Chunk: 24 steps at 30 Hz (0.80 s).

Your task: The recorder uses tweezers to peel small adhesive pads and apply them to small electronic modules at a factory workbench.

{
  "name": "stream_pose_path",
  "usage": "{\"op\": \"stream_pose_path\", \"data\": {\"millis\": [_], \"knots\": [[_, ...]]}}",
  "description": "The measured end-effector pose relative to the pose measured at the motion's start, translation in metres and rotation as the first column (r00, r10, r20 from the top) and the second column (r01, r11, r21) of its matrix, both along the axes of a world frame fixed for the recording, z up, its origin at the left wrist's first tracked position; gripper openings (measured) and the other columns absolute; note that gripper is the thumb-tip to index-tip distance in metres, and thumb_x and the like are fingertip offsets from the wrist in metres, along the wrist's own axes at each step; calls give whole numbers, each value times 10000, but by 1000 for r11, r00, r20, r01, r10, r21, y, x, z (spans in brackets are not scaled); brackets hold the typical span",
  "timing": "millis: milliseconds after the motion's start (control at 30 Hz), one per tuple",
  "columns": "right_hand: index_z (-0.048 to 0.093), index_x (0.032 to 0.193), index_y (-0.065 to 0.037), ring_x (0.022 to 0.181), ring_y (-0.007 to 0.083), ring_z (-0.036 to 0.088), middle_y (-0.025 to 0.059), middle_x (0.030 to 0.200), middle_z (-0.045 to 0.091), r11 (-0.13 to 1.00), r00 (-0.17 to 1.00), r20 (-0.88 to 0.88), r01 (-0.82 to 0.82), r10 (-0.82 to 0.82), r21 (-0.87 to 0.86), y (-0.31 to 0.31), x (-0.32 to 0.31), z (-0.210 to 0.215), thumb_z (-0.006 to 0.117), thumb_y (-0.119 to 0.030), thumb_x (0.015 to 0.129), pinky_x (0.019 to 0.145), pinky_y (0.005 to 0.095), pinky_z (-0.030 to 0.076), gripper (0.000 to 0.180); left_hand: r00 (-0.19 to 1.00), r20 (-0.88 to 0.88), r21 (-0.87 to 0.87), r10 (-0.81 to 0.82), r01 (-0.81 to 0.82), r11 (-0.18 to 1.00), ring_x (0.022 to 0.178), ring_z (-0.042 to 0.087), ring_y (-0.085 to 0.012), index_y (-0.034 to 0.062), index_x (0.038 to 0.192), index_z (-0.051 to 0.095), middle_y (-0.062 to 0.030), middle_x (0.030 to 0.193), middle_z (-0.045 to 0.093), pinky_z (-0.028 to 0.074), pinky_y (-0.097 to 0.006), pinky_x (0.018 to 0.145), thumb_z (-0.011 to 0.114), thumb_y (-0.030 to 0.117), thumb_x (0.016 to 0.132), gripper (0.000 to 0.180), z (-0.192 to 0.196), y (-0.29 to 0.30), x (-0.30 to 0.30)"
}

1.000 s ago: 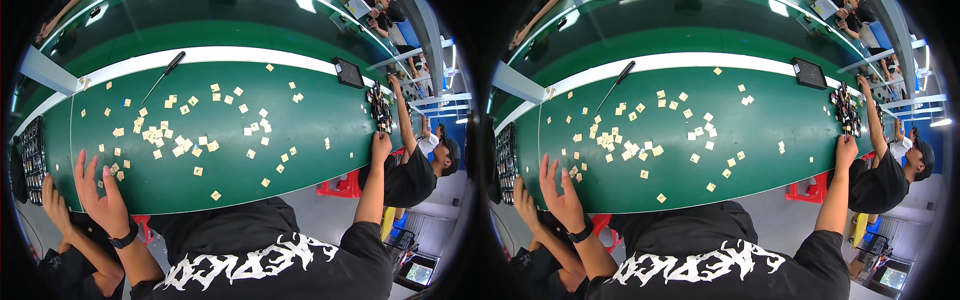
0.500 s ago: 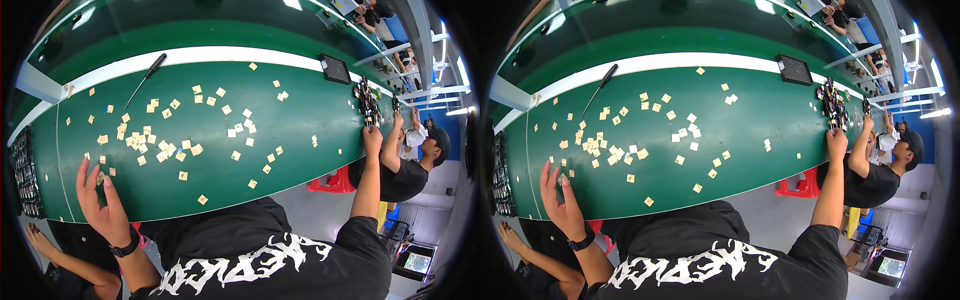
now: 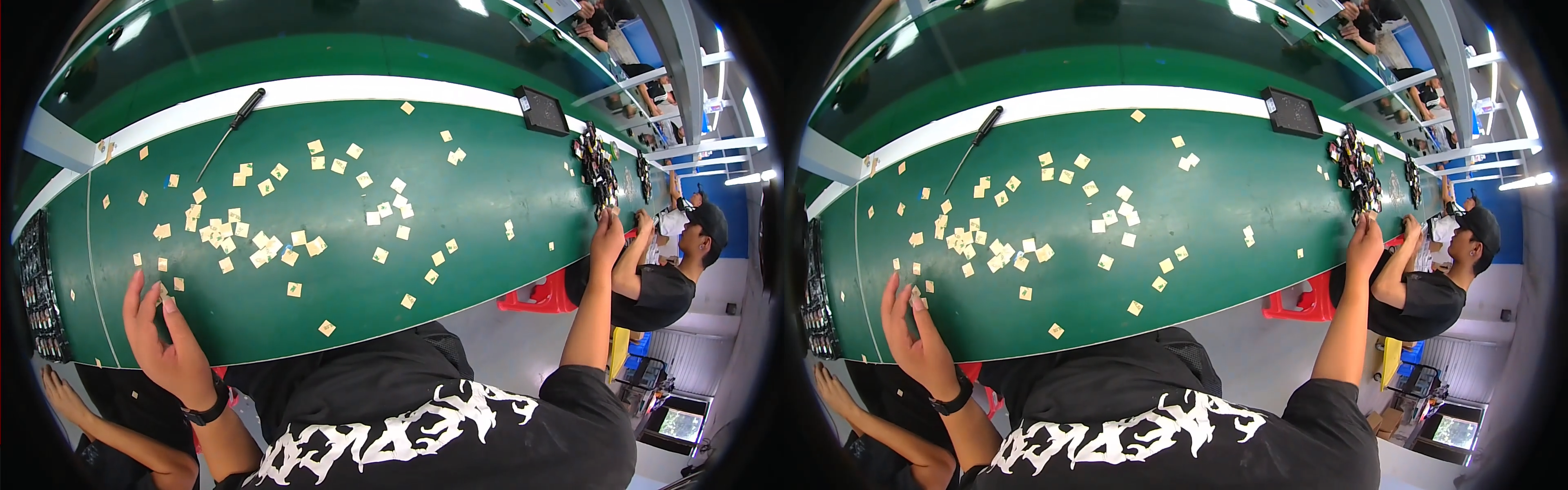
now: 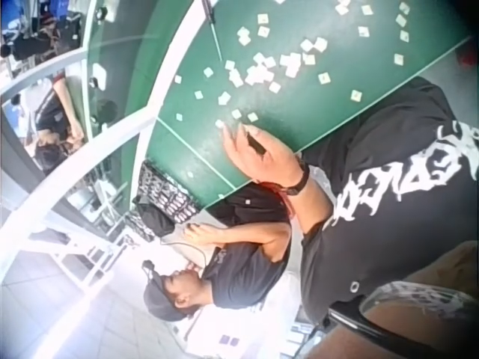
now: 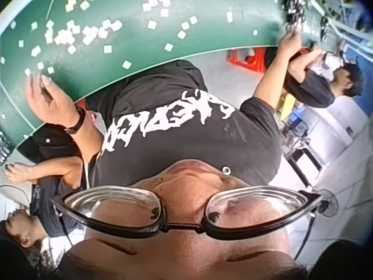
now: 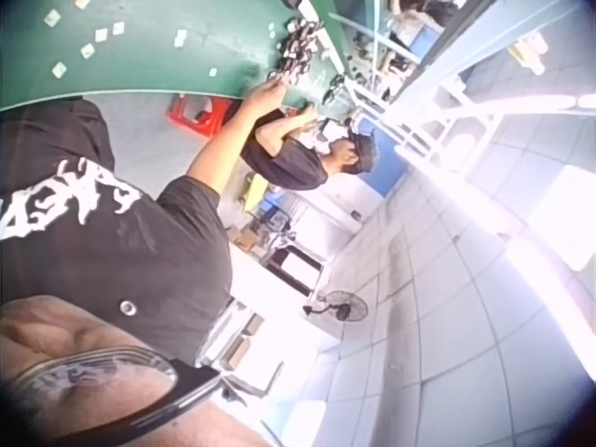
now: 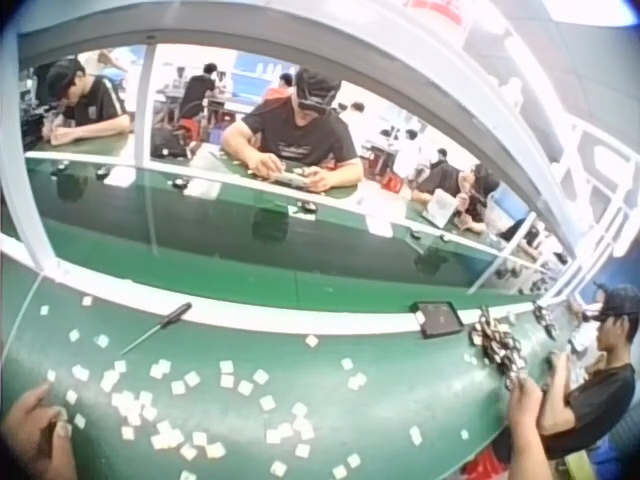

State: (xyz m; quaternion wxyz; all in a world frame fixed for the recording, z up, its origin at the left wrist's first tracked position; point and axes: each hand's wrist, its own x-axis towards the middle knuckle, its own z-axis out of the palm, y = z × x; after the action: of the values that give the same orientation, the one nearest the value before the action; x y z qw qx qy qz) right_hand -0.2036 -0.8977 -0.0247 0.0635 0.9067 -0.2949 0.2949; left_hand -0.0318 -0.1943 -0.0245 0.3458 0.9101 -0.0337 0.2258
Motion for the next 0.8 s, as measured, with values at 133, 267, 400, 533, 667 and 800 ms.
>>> {"op": "stream_pose_path", "data": {"millis": [133,267,400,533,667,800], "knots": [[680,1080,14,818,194,684,131,945,713,954,962,176,-239,207,182,78,22,21,609,-113,992,735,305,530,171,989,-23,-75,-147,145,987,1139,613,-298,-48,1110,657,-179,1246,642,454,-390,1009,569,-17,927,206,7,-25,-15],[678,1050,6,787,175,661,113,928,703,852,884,131,-467,449,237,193,64,47,622,-65,973,724,276,513,119,774,-235,-673,-588,307,673,987,637,-194,-38,1232,607,-168,1224,649,507,-310,871,581,16,943,295,13,-68,-32],[659,1023,22,754,242,673,136,930,706,511,628,274,-764,728,395,285,85,43,648,76,864,672,316,534,168,423,-189,-973,-886,43,228,837,595,-122,-3,1494,352,-178,1318,598,497,-251,737,528,136,1017,528,15,-116,-28],[662,1033,10,723,266,682,120,878,706,91,255,378,-912,890,401,361,115,41,744,60,757,625,345,556,292,258,-189,-972,-948,-188,142,807,566,-131,9,1519,327,-162,1251,603,406,-224,593,413,336,1057,573,15,-118,-23],[676,1079,-24,726,247,676,98,880,682,-114,93,376,-864,922,490,392,131,37,753,42,716,607,338,550,377,321,-131,-942,-938,-334,17,714,521,-114,-19,1399,455,-103,1102,617,357,-227,538,429,289,1046,469,10,-101,-22],[667,1115,-18,785,196,671,89,974,673,-150,95,356,-785,929,601,401,144,46,714,47,794,625,283,531,331,454,-95,-950,-886,-308,-55,698,536,-101,14,1272,507,-66,1040,604,374,-213,531,470,223,1059,301,11,-86,-23]]}}
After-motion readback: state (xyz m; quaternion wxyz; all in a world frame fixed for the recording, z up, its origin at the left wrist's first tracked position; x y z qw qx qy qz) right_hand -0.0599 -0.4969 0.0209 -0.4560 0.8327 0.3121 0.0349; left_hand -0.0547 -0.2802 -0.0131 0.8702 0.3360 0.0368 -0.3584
